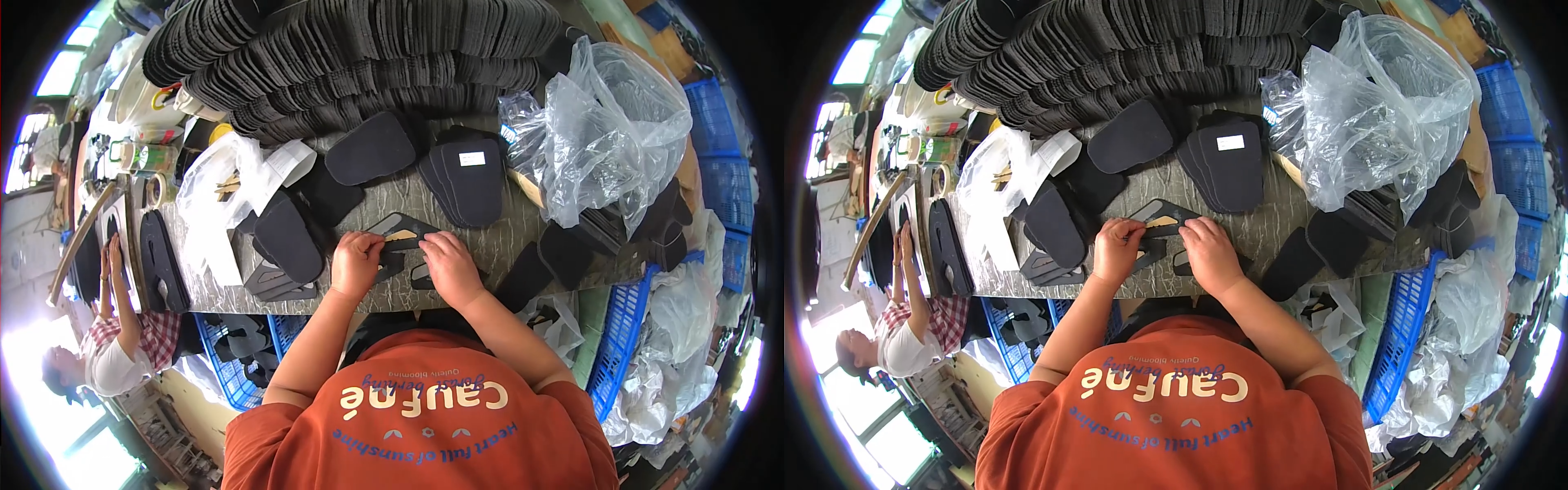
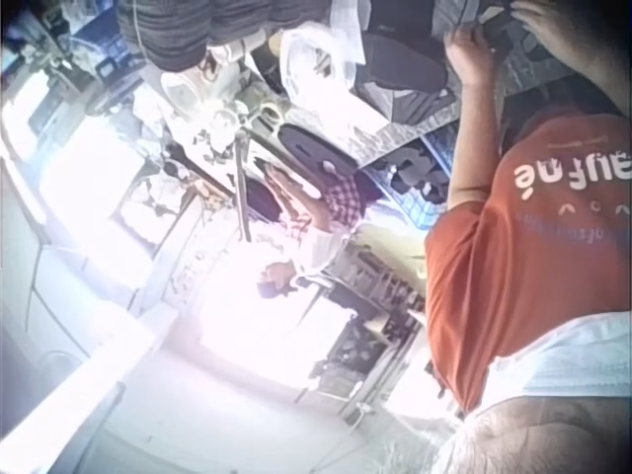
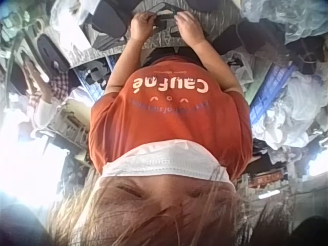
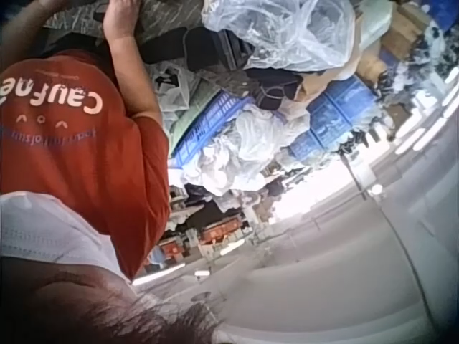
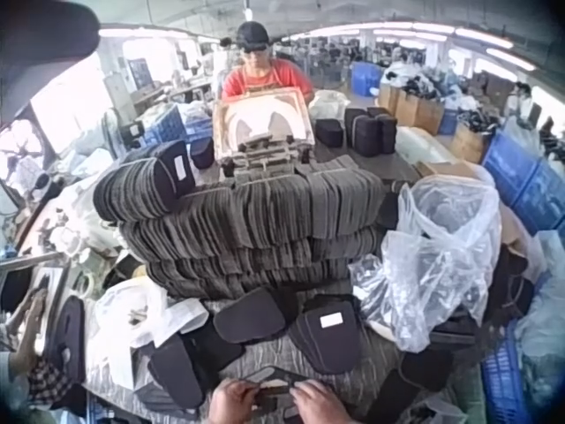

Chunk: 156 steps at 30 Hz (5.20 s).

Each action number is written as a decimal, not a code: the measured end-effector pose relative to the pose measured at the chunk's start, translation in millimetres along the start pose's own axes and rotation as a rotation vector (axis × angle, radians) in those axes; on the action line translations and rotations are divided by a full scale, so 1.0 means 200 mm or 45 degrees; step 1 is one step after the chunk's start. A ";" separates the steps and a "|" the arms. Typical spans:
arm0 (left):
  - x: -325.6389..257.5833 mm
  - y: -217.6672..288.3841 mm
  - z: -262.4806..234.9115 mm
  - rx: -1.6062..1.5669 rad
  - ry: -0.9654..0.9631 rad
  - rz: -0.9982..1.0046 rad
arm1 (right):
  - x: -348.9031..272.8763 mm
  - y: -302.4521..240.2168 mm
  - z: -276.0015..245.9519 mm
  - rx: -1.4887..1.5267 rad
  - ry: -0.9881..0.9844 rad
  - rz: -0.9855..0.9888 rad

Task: The recorder is seen organizing, inspecting, and applying small labels to shoe heel or sole components at a workstation in a factory.

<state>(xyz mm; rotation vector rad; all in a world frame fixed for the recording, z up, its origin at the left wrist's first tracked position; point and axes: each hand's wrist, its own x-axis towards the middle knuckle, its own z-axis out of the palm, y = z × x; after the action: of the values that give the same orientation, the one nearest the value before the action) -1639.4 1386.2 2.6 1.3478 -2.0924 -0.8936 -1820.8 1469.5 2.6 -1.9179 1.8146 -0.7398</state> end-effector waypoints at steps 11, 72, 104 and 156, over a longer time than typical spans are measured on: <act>0.00 -0.01 0.01 0.081 -0.029 -0.022 | 0.03 -0.05 -0.03 -0.076 -0.127 0.001; 0.04 0.09 -0.01 0.431 -0.169 -0.143 | 0.10 -0.02 0.01 0.065 0.052 0.086; -0.37 -0.10 -0.04 -0.220 0.195 -0.457 | 0.10 -0.23 0.22 -0.102 -0.138 -0.068; 0.78 1.33 0.44 1.007 -0.212 0.478 | -2.26 0.85 0.13 0.314 0.795 1.901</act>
<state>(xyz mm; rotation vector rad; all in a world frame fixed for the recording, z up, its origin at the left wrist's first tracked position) -1920.8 1345.8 150.6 1.1533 -2.8558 0.0085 -1946.7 1903.6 -169.3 0.1646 2.5796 -0.8658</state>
